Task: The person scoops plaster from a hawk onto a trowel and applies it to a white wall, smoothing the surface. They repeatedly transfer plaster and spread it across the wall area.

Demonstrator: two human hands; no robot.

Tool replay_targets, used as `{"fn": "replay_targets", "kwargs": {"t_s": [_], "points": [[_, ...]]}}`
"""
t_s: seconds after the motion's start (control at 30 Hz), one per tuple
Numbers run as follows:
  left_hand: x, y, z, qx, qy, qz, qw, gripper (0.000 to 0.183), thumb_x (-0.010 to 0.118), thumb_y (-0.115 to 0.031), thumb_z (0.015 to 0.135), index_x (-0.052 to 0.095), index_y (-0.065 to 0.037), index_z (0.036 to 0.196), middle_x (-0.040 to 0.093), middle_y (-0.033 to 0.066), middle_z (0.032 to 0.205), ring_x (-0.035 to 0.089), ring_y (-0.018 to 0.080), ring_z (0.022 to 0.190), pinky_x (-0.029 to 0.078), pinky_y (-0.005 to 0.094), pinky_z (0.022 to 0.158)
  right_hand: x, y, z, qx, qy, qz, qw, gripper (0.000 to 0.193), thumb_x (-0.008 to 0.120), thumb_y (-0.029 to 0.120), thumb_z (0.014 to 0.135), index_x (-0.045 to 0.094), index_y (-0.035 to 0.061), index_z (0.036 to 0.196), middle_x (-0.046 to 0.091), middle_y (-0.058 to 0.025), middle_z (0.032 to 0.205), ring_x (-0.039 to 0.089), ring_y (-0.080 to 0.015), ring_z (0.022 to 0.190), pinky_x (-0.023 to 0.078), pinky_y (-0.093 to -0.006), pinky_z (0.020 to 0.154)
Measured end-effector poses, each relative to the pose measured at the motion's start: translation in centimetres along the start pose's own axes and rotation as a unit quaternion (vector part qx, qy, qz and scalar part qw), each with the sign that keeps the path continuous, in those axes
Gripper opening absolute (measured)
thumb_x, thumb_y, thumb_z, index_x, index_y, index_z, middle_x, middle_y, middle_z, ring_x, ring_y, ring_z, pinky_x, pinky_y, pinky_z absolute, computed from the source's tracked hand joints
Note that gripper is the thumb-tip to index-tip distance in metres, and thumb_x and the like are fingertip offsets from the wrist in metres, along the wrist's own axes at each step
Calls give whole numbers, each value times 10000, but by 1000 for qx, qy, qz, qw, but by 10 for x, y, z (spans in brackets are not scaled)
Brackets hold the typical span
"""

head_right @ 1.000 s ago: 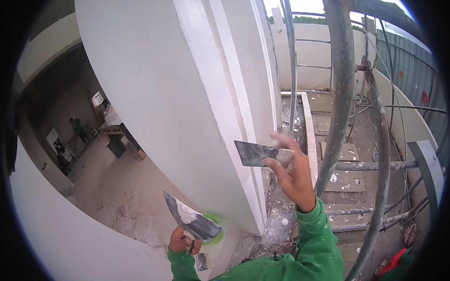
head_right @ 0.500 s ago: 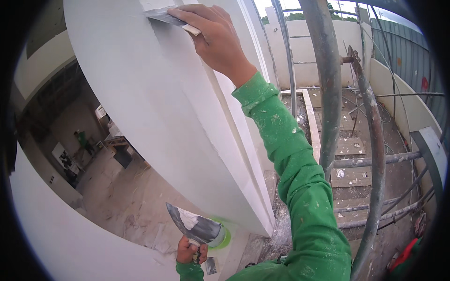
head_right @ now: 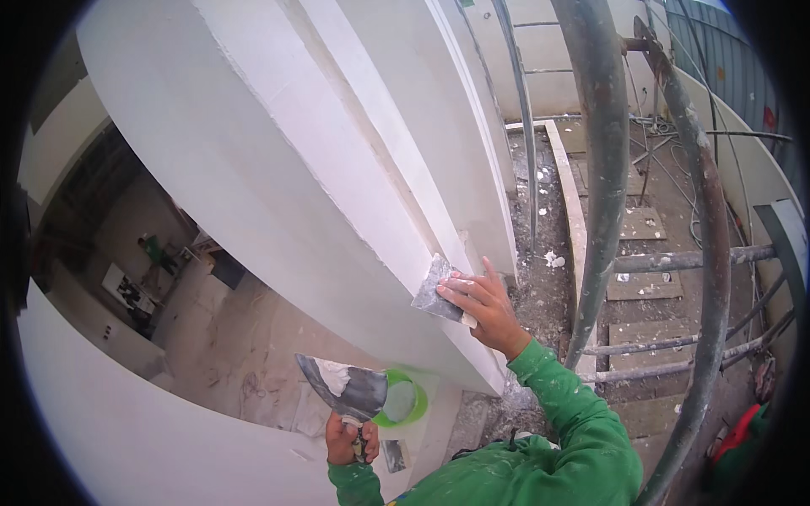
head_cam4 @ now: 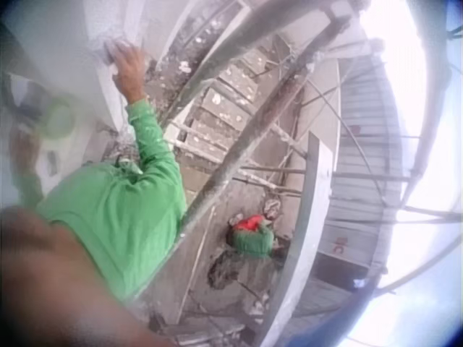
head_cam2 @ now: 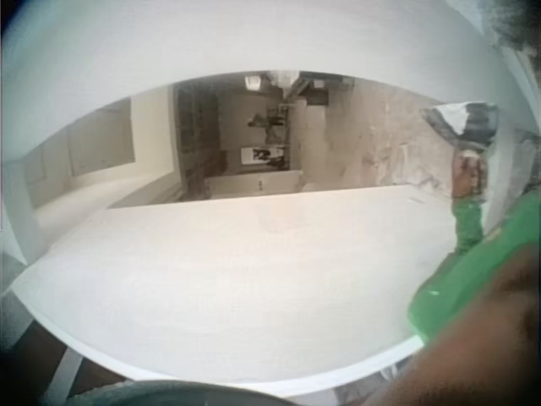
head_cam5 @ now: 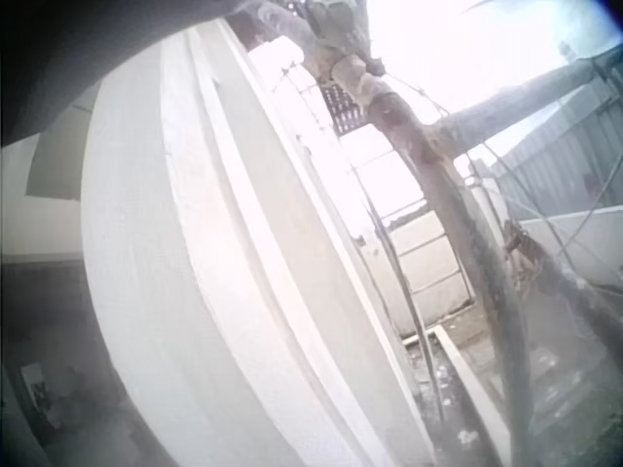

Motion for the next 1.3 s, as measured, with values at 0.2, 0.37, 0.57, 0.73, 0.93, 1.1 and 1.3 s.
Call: {"fn": "replay_targets", "kwargs": {"t_s": [0.2, 0.37, 0.57, 0.73, 0.93, 1.1, 1.3], "points": [[-5, 0, 2, 15, -9, 12, 1000, 528, 627, -206, 877, 334, -56, 1290, 480, 112, 754, 480, 194, 494, 399, 291, 347, -73, 26, 115, -70, -151, -80, 983, 468, 545, -58, 740, 633, 129, 1159, 606, -34, 1143, 552, -235, 1105, 246, -525, 1077], [6, -6, 7, 19, 26, 13, 999, 511, 610, -198, 890, 335, -50, 1295, 483, 118, 794, 503, 192, 559, 428, 287, 410, -102, 49, 270, -224, -300, 54, 926, 539, 474, -138, 710, 617, 110, 1167, 613, -53, 1117, 546, -258, 1020, 380, -396, 931], [-1, 2, 8, 32, -30, 35, 998, 572, 660, -263, 857, 337, -53, 1281, 490, 99, 725, 481, 191, 443, 390, 291, 313, -122, 95, 334, -314, -195, 126, 921, 540, 427, -109, 757, 483, 38, 1274, 505, -122, 1262, 449, -314, 1212, 238, -553, 1033], [7, 3, 9, 34, -48, 18, 998, 550, 640, -242, 869, 335, -48, 1284, 485, 106, 739, 477, 184, 469, 392, 281, 337, -110, 101, 278, -250, -153, 54, 954, 556, 414, -115, 739, 490, 48, 1265, 506, -118, 1251, 457, -306, 1208, 218, -591, 1025], [-9, 14, 14, 11, -68, 25, 997, 561, 624, -229, 877, 314, -42, 1305, 474, 111, 733, 461, 178, 453, 375, 273, 325, -33, 30, 148, -136, -164, 3, 977, 674, 496, -155, 635, 611, 222, 1182, 608, 68, 1134, 544, -196, 1083, 230, -605, 1054], [-18, 12, 2, 14, -66, 62, 996, 578, 577, -246, 913, 245, -57, 1346, 443, 103, 719, 456, 179, 430, 409, 294, 271, 17, 2, 25, -30, -46, 67, 996, 507, 675, 73, 706, 614, 230, 1184, 603, 72, 1184, 518, -154, 1178, 12, -602, 1127], [-12, 17, 17, -16, -41, 42, 998, 611, 593, -231, 904, 225, -56, 1359, 450, 108, 716, 458, 181, 430, 417, 299, 274, 62, -38, -101, 59, 41, 56, 996, 441, 668, 142, 759, 600, 201, 1191, 595, 40, 1191, 517, -172, 1185, 43, -586, 1130]]}}
Point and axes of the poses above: each hand's wrist, its own z-axis towards the middle knuckle, its own x-axis out of the palm, y = z × x, the point moved 4 cm from there along z, towards the middle knuckle
